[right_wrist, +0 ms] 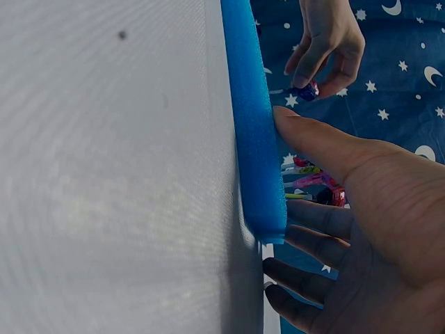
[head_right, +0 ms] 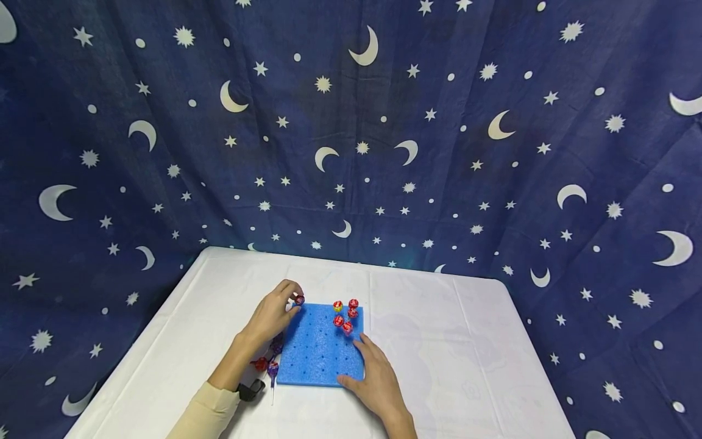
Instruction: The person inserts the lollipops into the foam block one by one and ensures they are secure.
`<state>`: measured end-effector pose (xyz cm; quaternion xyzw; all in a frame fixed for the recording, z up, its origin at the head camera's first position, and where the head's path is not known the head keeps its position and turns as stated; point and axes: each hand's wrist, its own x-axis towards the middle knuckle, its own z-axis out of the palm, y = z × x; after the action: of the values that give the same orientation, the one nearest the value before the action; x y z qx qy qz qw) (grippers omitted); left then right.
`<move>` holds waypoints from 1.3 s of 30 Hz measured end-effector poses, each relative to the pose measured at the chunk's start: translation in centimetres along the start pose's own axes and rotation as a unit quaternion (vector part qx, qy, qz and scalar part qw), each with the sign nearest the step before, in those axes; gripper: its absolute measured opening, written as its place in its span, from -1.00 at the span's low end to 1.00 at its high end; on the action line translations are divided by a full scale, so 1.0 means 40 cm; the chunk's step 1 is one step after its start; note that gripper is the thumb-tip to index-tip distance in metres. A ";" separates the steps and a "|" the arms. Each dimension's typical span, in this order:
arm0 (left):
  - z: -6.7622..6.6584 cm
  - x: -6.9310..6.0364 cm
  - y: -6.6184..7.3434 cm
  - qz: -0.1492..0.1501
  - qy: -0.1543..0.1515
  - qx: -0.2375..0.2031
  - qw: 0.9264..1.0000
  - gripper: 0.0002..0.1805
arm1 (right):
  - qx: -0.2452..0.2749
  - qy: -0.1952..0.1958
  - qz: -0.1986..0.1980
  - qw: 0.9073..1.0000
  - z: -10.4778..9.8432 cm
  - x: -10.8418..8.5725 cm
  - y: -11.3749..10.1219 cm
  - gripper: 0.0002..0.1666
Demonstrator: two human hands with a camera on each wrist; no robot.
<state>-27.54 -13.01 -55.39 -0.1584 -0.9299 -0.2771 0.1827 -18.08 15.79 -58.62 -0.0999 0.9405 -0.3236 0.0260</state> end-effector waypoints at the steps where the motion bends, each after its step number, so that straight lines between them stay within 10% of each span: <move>1: -0.002 -0.001 0.001 -0.004 -0.001 0.003 1.000 -0.64 | -0.001 0.000 0.001 1.000 0.000 0.000 0.000 0.05; 18: -0.085 -0.040 -0.001 -0.074 -0.096 0.027 0.992 -0.73 | -0.005 -0.003 0.018 1.000 0.002 0.000 0.000 0.06; 26: -0.078 -0.071 -0.033 -0.089 -0.179 0.035 0.979 -0.91 | -0.004 0.002 0.011 1.000 0.001 0.003 0.000 0.04; 39: -0.078 -0.092 -0.037 -0.090 -0.212 -0.004 0.973 -0.88 | -0.005 0.003 0.007 1.000 0.005 0.000 0.001 0.05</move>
<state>-24.10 -16.69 -55.20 -0.1295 -0.9569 -0.2561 -0.0447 -18.08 15.69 -58.82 -0.0927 0.9429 -0.3188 0.0249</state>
